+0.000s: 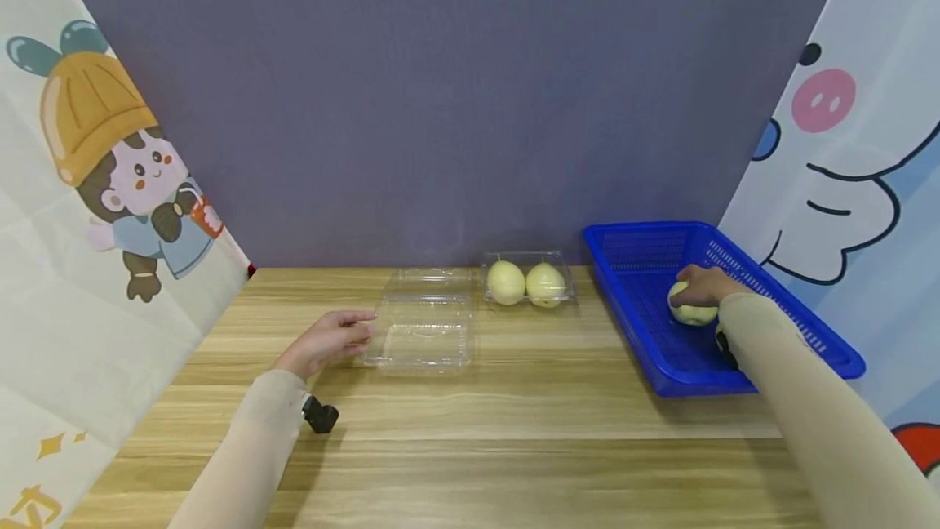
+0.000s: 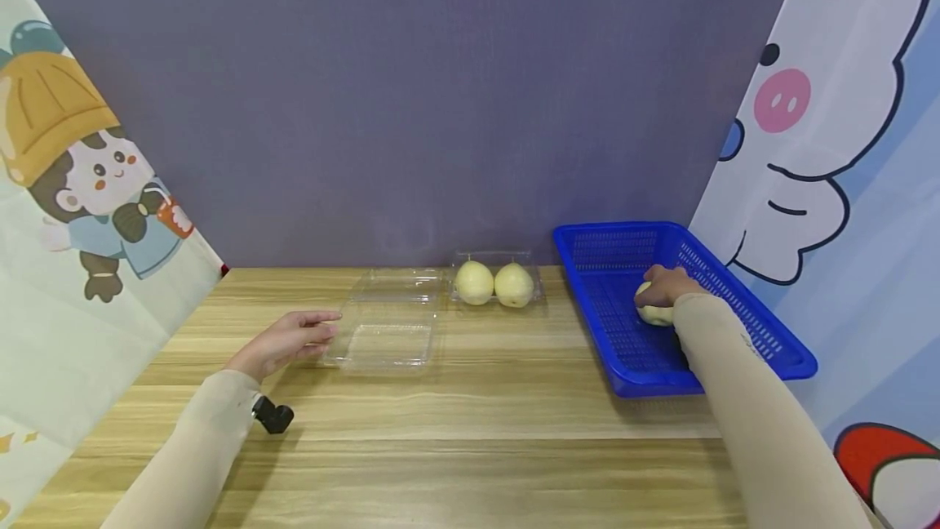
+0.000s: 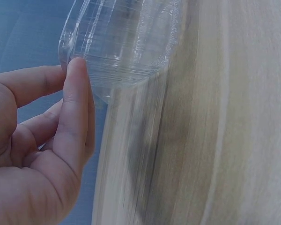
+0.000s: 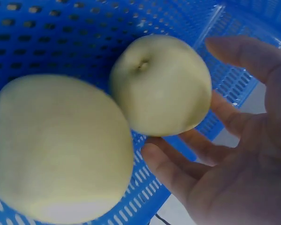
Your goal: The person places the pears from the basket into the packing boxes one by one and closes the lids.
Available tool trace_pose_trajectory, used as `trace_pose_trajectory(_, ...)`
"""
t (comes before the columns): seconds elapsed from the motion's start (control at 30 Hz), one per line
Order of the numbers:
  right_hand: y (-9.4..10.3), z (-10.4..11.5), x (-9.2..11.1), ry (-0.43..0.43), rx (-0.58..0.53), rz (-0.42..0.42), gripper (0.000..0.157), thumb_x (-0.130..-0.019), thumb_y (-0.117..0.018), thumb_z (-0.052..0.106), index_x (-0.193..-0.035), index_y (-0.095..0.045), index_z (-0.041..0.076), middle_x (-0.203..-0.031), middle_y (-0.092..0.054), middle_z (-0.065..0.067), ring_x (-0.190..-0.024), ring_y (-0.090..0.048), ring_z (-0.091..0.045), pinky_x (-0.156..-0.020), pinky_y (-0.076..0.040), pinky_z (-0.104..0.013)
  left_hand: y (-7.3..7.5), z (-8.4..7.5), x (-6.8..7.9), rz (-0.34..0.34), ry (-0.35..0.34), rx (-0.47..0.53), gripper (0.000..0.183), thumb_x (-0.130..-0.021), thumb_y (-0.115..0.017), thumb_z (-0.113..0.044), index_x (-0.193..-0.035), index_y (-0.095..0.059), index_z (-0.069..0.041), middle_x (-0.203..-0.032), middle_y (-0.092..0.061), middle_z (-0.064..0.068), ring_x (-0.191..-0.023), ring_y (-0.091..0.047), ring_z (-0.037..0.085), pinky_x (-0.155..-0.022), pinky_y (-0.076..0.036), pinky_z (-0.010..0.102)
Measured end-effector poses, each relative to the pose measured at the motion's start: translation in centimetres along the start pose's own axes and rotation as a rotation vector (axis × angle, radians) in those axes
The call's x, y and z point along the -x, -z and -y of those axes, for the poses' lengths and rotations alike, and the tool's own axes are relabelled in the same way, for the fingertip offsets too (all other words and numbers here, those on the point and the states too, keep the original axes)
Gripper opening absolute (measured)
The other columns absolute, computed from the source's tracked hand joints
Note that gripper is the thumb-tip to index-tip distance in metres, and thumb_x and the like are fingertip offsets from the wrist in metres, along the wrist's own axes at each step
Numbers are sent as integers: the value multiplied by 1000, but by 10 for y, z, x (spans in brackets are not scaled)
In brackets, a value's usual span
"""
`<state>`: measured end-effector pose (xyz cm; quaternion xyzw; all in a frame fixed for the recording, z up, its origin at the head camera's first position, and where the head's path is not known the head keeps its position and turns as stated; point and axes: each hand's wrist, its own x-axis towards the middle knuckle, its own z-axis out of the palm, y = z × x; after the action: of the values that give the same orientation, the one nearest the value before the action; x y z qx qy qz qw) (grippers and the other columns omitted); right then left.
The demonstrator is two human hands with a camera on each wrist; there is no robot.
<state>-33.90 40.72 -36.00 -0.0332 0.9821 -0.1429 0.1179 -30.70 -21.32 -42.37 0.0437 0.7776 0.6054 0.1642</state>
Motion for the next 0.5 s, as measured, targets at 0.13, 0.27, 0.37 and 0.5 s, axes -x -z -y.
trace_pose_trajectory(0.13, -2, -6, -2, -18, -2, 28, 72, -85, -68, 28, -139, -38, -10, -138, -25, -52, -125, -31, -66, -97, -36, -76, 0, 1, 0, 6, -1, -1, 49, -105, -50, -5, -149, -34, 11, -125, -53, 24, -102, -59, 21, -84, -57, 26)
trace_pose_trajectory(0.27, -3, -11, -5, -9, 8, 44, 76, -83, -70, 29, -141, -37, -7, -139, -25, -50, -124, -32, -66, -96, -35, -78, 0, 0, 0, 10, -1, -4, 49, -105, -49, -5, -149, -34, 11, -127, -53, 25, -102, -59, 21, -84, -57, 26)
trace_pose_trajectory(0.37, -3, -12, -6, -8, 7, 62, 79, -82, -70, 29, -143, -34, -6, -141, -22, -51, -126, -28, -68, -96, -32, -80, 0, 0, 1, 12, -1, -9, 50, -106, -49, -6, -150, -33, 11, -130, -52, 26, -107, -58, 24, -86, -57, 27)
trace_pose_trajectory(0.5, -6, -10, -6, 8, -15, 89, 84, -82, -70, 28, -147, -29, -6, -142, -13, -53, -129, -16, -70, -97, -26, -83, 0, 0, 2, 7, -1, -16, 49, -106, -49, -5, -150, -33, 11, -136, -48, 31, -116, -56, 31, -89, -56, 29)
